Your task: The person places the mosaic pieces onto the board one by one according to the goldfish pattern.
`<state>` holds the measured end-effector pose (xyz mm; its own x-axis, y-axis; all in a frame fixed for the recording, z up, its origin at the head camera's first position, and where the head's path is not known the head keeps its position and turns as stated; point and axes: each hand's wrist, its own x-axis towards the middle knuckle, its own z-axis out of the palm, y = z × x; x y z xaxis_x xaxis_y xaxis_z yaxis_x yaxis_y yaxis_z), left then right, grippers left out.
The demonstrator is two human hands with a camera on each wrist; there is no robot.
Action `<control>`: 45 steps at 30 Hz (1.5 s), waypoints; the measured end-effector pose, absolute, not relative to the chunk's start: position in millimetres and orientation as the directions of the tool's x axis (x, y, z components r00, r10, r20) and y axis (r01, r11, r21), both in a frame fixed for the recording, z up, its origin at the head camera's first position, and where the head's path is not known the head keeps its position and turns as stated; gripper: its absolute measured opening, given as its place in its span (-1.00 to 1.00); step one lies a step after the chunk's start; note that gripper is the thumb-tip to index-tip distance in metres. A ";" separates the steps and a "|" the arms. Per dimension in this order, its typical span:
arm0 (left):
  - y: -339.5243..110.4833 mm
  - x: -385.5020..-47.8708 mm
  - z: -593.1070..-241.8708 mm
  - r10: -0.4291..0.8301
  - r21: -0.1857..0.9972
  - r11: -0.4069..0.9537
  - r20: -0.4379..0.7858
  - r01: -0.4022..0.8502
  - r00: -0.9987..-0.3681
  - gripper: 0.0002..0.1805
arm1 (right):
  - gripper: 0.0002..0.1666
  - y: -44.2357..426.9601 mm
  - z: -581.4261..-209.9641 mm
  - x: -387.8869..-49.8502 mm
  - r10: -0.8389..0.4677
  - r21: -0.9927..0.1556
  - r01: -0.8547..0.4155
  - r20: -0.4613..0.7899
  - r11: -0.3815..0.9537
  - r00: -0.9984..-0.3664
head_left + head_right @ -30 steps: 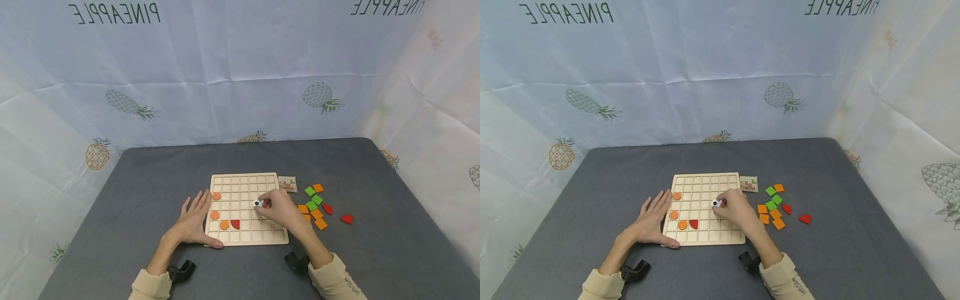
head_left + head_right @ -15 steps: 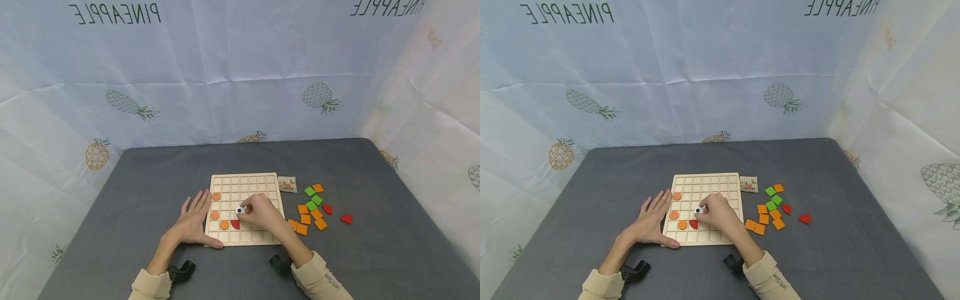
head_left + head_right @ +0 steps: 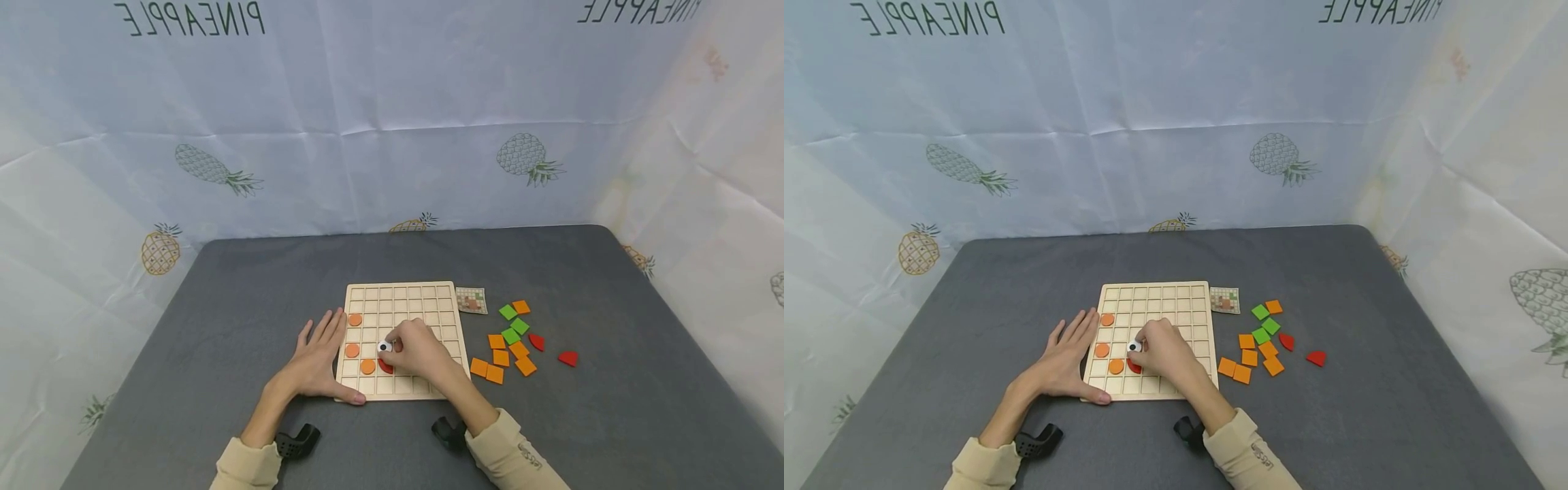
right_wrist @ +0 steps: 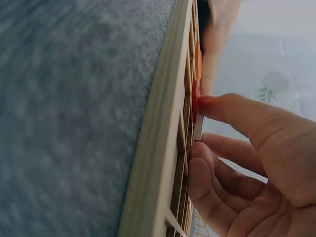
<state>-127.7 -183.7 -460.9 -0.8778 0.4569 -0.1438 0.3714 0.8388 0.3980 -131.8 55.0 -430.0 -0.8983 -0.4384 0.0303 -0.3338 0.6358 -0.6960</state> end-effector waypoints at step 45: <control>-184.2 -127.2 -461.3 0.462 0.411 0.830 -0.129 0.377 -0.878 0.67 | -0.74 64.9 -432.3 -126.3 -0.414 -0.698 -0.334 0.060 0.634 -0.909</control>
